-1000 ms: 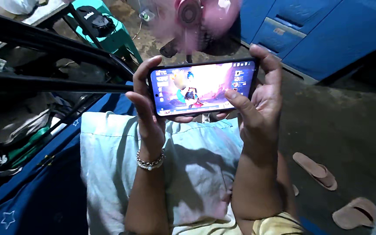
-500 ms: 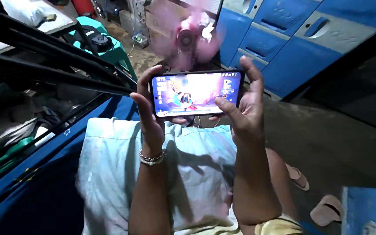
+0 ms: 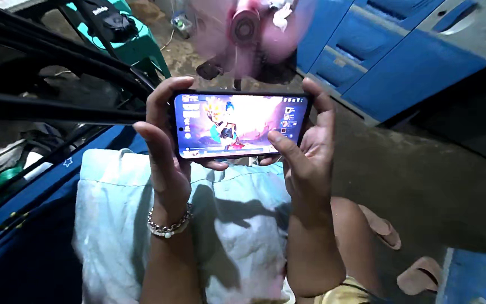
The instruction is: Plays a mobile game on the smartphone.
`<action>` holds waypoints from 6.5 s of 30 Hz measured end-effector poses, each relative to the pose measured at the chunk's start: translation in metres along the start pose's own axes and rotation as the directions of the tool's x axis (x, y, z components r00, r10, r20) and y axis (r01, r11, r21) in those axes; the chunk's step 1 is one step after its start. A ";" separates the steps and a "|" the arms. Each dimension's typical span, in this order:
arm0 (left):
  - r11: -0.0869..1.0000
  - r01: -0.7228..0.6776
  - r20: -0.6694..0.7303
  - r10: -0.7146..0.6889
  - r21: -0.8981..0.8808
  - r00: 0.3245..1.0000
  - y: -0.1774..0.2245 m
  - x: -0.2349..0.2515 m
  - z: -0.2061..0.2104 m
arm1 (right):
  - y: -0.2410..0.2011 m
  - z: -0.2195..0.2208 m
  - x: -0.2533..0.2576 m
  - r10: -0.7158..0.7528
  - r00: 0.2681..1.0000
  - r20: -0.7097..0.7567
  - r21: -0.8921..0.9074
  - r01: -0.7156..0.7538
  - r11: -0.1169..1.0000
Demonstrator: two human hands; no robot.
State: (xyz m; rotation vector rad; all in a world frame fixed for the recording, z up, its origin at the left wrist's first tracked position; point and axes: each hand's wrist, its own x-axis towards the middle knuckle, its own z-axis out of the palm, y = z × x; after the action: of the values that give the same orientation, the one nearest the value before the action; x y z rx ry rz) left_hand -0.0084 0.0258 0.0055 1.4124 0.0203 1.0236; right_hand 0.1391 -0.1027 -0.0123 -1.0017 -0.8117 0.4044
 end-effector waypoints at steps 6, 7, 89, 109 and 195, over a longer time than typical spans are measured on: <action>0.998 0.061 0.019 -0.060 -0.019 0.998 -0.004 0.006 0.008 | 0.001 -0.015 0.007 0.001 1.000 0.020 0.041 -0.002 0.999; 0.996 0.083 0.026 -0.082 -0.045 0.996 -0.004 0.006 0.009 | 0.001 -0.017 0.008 -0.002 1.000 0.013 0.039 0.002 0.999; 0.997 -0.004 -0.007 0.004 0.081 1.000 -0.008 -0.001 0.026 | -0.002 -0.029 0.003 -0.034 0.998 0.047 -0.005 0.034 0.999; 0.953 -0.201 0.104 0.182 0.226 0.978 -0.005 -0.003 0.036 | 0.013 -0.021 0.001 -0.208 0.971 -0.123 -0.137 0.191 0.972; 0.985 -0.080 -0.073 0.092 0.156 0.993 -0.011 -0.004 0.023 | 0.011 -0.030 0.006 -0.089 0.989 0.117 0.019 0.088 0.996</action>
State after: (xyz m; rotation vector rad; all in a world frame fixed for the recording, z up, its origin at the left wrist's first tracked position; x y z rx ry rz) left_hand 0.0083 0.0077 0.0001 1.5212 0.0986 1.1700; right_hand 0.1663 -0.1105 -0.0279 -0.9322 -0.9556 0.3950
